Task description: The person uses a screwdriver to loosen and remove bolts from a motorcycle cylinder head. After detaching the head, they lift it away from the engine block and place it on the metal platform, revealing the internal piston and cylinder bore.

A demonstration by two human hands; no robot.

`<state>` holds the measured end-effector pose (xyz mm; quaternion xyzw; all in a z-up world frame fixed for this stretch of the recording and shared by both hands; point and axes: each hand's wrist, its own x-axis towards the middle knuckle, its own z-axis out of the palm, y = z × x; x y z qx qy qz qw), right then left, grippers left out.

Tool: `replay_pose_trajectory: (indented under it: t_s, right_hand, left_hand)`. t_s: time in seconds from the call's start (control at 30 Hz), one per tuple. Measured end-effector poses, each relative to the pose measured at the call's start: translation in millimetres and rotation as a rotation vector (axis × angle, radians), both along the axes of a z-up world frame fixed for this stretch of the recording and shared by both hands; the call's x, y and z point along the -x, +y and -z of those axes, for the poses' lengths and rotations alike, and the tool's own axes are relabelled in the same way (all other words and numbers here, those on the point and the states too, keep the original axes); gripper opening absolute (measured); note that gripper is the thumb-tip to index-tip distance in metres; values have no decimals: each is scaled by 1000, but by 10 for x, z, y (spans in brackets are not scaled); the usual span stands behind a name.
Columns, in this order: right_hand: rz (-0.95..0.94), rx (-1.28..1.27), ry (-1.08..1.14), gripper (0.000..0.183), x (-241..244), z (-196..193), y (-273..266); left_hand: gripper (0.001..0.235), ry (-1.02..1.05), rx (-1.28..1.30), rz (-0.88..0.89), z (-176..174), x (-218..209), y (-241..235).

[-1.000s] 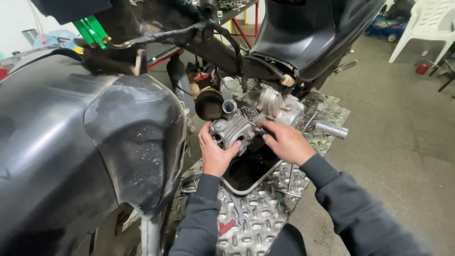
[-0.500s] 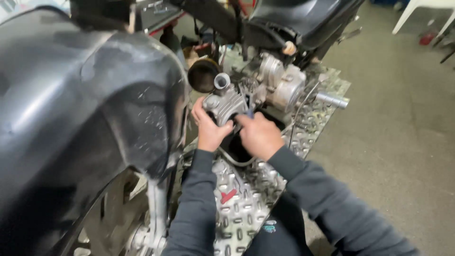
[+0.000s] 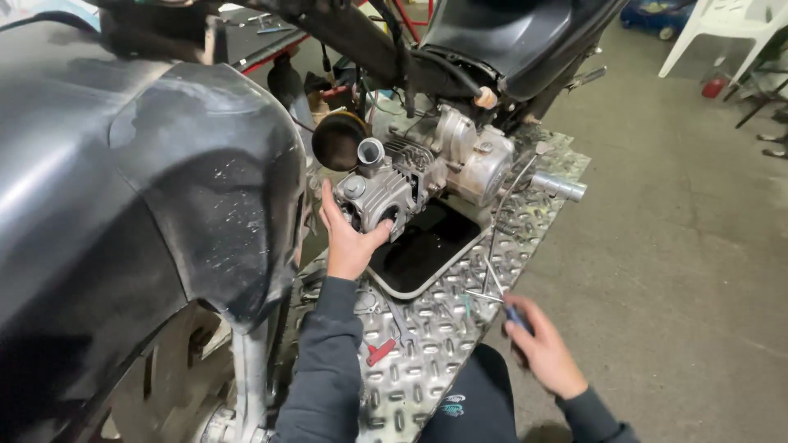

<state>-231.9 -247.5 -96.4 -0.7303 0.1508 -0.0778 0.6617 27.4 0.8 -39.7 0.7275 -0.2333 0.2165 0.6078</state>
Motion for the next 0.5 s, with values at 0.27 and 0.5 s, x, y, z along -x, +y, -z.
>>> replay_pose_trajectory:
  t_s: [0.27,0.5]
  right_hand:
    - [-3,-259,144,46,381,954,155]
    - [-18,-244,97,44,423,1016,148]
  left_hand:
    - [119,4,-90,-41,-102,72,116]
    - [110,-12,-27,-60,-173,261,231]
